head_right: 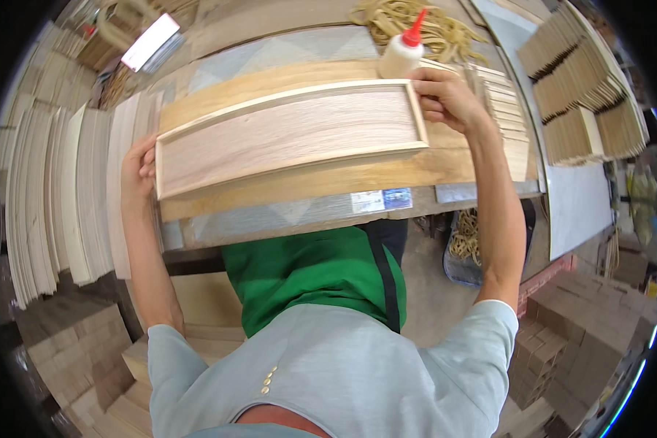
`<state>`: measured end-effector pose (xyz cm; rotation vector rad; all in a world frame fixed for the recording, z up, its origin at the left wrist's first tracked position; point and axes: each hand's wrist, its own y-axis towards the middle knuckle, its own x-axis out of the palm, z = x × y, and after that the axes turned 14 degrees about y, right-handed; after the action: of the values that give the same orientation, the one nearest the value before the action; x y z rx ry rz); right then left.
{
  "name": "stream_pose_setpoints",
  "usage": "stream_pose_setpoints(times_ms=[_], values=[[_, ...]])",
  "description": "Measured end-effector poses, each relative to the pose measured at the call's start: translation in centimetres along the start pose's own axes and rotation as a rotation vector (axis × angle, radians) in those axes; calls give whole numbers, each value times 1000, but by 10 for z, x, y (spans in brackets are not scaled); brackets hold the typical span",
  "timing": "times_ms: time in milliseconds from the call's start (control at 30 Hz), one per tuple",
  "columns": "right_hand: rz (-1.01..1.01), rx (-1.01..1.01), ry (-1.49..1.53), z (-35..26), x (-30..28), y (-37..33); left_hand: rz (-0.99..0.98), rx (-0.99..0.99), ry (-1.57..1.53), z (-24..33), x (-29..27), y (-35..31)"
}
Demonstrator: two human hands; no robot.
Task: The recorder applies glue to wooden panels and assembles them into a rectangular frame or box structure.
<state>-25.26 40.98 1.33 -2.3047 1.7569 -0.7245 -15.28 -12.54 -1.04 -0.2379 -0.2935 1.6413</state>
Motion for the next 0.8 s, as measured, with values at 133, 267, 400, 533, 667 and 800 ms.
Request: stream_pose_setpoints(times_ms=[133,267,400,533,667,800], values=[[-117,-50,24,7,-1,0,-184,-61,-387,-21,-11,11],[-121,-56,-22,8,-3,-8,-119,26,-138,3,12,-10],[33,-139,-83,1,16,-24,188,113,658,15,36,-27],[90,-103,-430,2,15,-7,207,269,574,2,41,-30],[189,-153,-298,13,11,-5,190,221,431,-6,40,-31],[259,21,-524,16,21,-37,137,-12,457,-2,32,-51]])
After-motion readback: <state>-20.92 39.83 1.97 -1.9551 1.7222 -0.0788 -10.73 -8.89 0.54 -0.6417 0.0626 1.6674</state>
